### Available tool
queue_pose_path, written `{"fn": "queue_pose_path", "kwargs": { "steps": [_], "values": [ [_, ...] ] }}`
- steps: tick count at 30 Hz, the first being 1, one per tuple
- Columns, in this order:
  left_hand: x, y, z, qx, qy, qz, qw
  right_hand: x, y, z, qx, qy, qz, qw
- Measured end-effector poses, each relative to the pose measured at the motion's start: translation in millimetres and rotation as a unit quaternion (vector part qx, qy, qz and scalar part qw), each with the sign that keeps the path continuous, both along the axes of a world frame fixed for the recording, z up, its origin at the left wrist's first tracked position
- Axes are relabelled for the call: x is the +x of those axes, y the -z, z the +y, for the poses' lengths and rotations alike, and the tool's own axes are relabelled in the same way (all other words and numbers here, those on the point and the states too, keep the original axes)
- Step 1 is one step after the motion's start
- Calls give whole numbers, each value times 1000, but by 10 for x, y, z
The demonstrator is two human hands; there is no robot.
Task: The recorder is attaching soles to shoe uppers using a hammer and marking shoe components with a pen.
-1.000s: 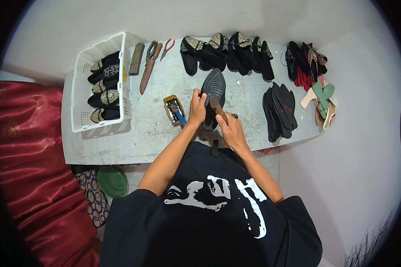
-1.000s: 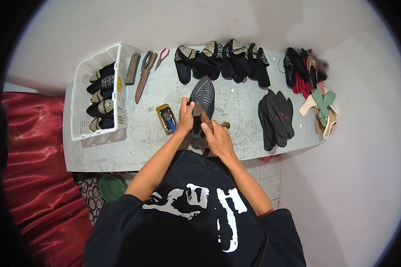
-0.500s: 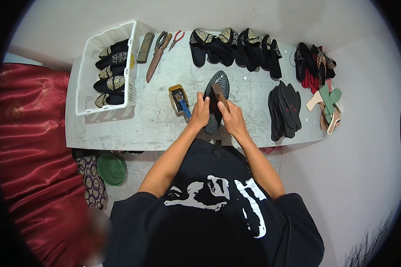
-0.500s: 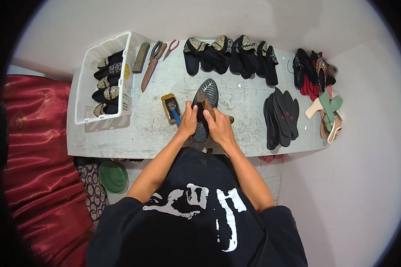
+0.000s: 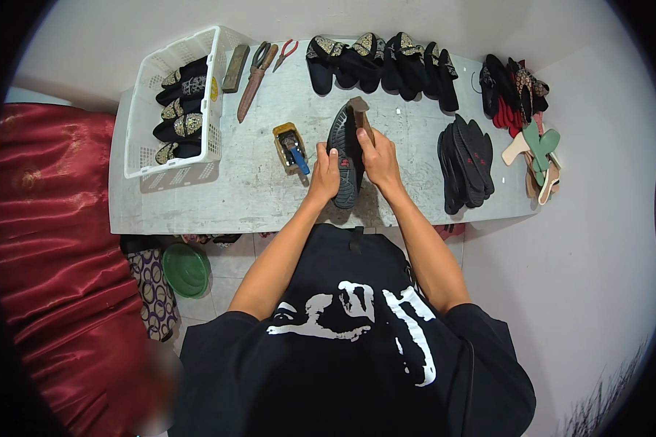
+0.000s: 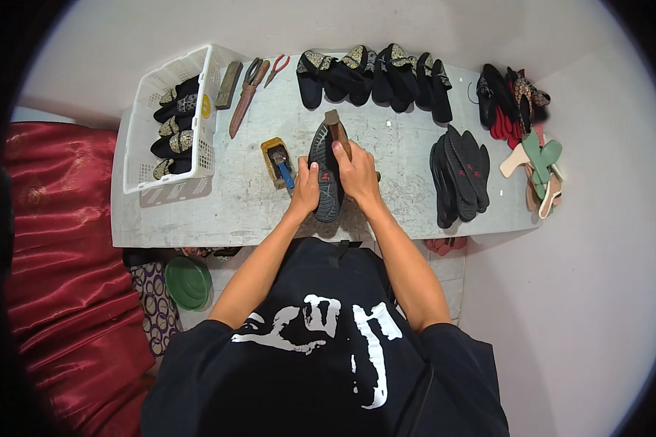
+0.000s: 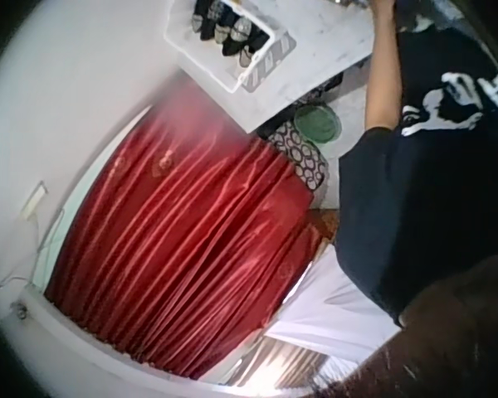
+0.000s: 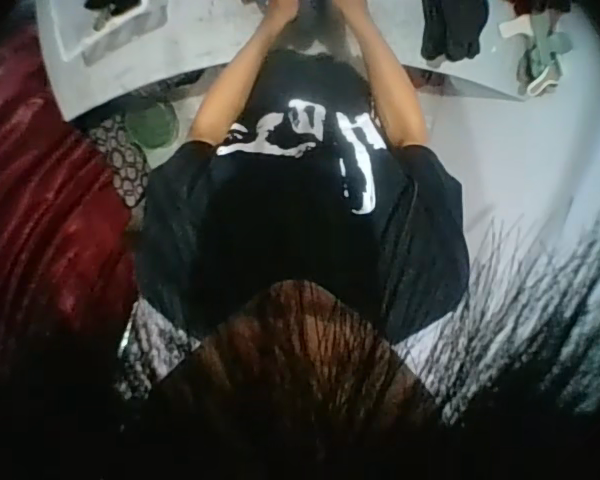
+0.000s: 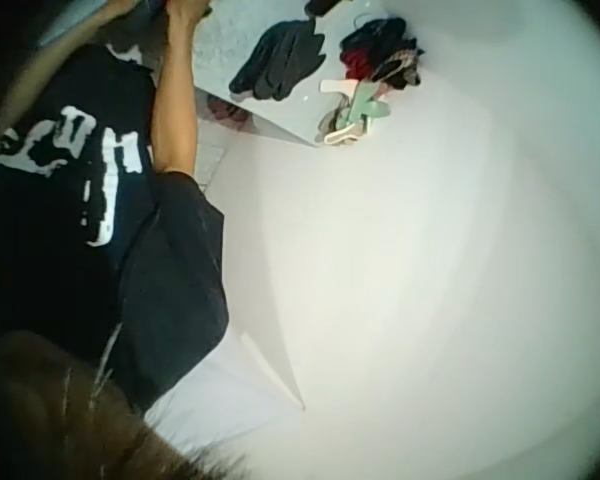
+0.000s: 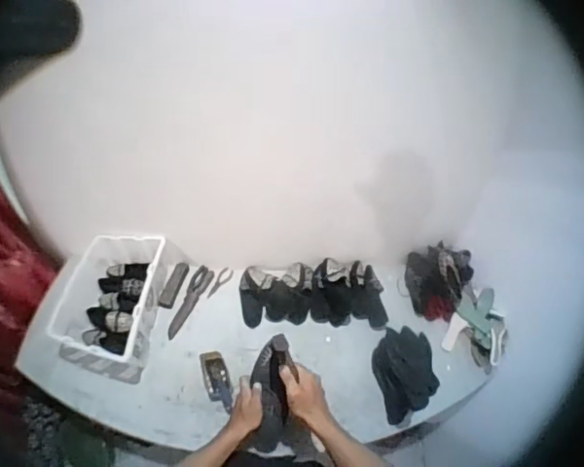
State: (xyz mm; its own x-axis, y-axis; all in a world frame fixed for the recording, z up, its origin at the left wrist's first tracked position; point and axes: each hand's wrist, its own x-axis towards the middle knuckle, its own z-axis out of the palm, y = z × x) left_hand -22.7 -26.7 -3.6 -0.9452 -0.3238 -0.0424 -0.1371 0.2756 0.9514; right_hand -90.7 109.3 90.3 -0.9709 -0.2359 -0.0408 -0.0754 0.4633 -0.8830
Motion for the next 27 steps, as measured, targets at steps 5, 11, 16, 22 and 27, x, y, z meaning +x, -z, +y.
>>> {"fn": "queue_pose_path", "kwargs": {
  "steps": [5,11,16,22,27],
  "values": [
    [-5,3,10,3,-3,4,1000,21,134,47,-82,15,33,996],
    [-8,-88,29,19,-4,-24,1000,106,192,151,-61,29,-29,997],
    [-22,-30,19,23,-4,3,1000,286,240,219,-84,12,-6,996],
    [-17,-63,31,36,0,-20,999,497,257,288,-124,29,-36,991],
    [8,-69,28,45,-8,-28,999,675,115,356,-134,43,-106,984]
  ]
}}
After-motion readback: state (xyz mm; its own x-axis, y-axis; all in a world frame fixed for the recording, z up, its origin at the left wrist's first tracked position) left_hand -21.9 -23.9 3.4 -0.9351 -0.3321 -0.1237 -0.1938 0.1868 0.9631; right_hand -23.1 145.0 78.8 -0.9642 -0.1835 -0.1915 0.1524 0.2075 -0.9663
